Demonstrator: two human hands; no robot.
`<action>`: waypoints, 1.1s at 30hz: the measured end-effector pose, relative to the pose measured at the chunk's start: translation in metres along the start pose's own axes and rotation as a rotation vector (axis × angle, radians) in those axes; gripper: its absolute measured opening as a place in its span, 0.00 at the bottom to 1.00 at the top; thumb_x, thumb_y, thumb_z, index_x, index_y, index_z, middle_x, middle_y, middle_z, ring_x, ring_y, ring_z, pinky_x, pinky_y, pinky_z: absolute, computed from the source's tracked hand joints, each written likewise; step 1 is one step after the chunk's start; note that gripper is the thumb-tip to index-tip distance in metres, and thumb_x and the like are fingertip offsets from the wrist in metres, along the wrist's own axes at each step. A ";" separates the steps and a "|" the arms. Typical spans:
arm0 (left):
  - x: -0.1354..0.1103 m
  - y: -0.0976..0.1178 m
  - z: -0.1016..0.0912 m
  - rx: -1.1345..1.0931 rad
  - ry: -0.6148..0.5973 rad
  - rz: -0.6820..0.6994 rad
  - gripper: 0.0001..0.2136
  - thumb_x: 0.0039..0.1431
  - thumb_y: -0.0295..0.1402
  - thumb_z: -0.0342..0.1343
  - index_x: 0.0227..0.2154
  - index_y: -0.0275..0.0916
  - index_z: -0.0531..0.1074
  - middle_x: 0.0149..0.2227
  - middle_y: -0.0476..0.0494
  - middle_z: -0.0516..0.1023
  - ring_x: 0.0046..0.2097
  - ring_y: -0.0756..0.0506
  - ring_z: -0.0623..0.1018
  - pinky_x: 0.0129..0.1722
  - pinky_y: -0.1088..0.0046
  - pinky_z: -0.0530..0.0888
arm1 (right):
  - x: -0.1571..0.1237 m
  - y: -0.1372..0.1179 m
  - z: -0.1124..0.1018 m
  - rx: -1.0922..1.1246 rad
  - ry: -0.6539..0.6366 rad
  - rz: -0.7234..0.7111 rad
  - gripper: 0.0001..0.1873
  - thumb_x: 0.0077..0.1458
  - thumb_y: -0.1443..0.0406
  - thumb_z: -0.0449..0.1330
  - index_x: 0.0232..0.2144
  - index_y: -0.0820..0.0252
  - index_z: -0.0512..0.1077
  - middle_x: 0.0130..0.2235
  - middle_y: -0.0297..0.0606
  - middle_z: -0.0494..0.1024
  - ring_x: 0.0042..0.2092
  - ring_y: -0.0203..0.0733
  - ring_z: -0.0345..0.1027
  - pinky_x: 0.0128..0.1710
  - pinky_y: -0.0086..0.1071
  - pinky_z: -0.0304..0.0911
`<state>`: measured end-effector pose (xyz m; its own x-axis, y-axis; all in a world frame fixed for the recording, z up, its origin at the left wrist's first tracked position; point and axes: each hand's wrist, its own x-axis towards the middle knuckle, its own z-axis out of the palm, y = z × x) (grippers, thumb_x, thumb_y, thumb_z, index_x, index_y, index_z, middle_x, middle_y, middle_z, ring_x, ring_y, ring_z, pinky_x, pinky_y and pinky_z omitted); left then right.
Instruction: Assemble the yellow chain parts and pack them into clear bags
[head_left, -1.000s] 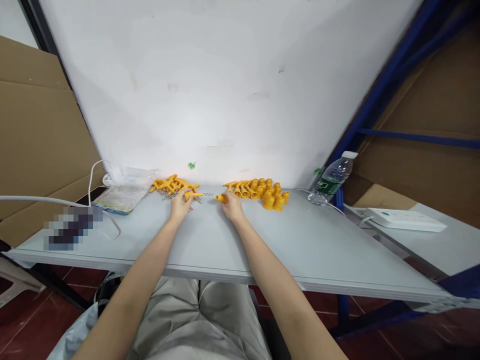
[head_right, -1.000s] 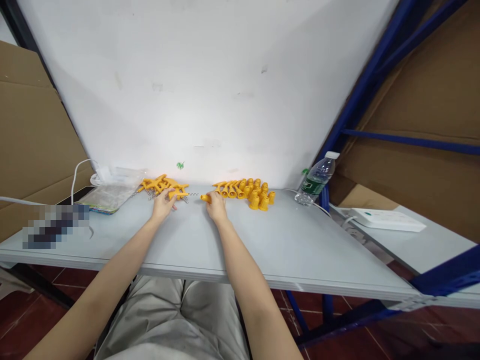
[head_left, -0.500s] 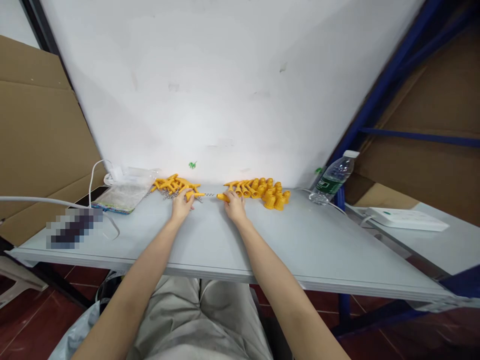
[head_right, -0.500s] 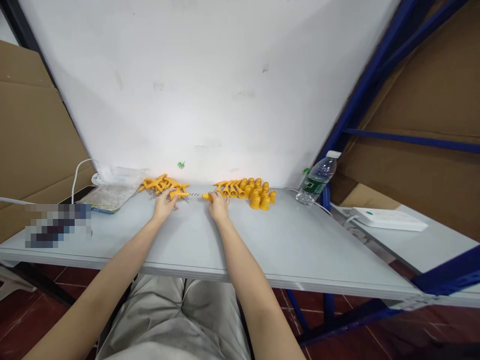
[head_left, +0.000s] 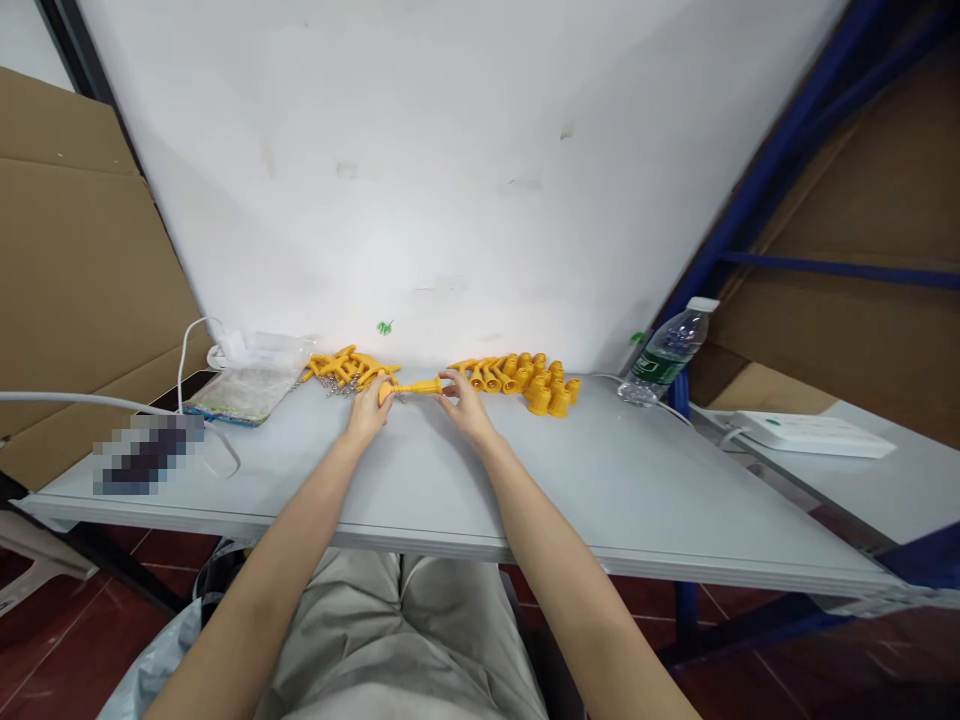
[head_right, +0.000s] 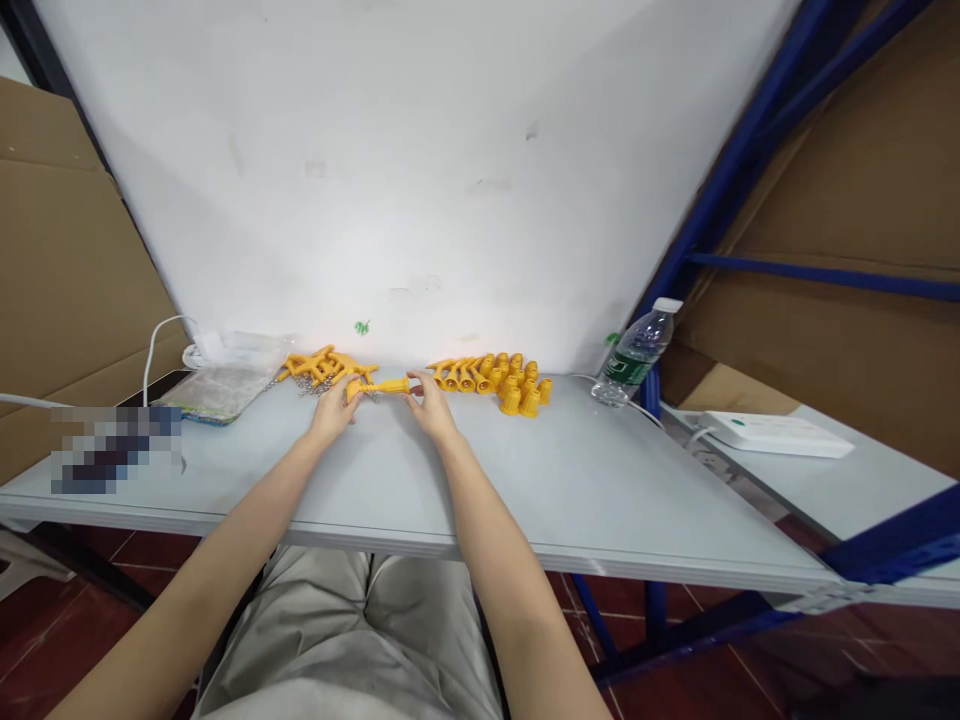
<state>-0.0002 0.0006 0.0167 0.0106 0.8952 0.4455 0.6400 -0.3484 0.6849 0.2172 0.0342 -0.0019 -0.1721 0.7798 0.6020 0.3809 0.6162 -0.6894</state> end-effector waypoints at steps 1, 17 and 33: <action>0.000 -0.001 0.000 0.010 0.015 0.014 0.17 0.61 0.32 0.51 0.52 0.39 0.68 0.35 0.47 0.78 0.21 0.51 0.74 0.35 0.71 0.75 | 0.001 0.000 -0.001 0.052 -0.011 0.017 0.22 0.53 0.61 0.59 0.51 0.58 0.68 0.53 0.48 0.71 0.42 0.43 0.72 0.47 0.43 0.68; 0.001 -0.007 0.002 0.032 0.059 0.215 0.14 0.63 0.32 0.48 0.50 0.40 0.68 0.47 0.39 0.75 0.42 0.44 0.79 0.47 0.65 0.75 | -0.001 -0.044 -0.011 0.219 -0.060 0.434 0.30 0.50 0.38 0.55 0.30 0.60 0.69 0.25 0.37 0.76 0.20 0.35 0.66 0.26 0.32 0.62; -0.002 0.002 -0.001 -0.074 0.031 0.075 0.11 0.61 0.36 0.52 0.46 0.41 0.69 0.47 0.44 0.75 0.18 0.57 0.68 0.27 0.74 0.75 | 0.000 -0.037 -0.010 0.337 -0.084 0.358 0.34 0.44 0.42 0.64 0.43 0.63 0.71 0.27 0.38 0.78 0.23 0.37 0.69 0.29 0.34 0.65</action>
<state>0.0001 -0.0020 0.0181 0.0316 0.8571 0.5142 0.5798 -0.4347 0.6891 0.2125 0.0104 0.0277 -0.1618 0.9467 0.2784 0.1168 0.2985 -0.9472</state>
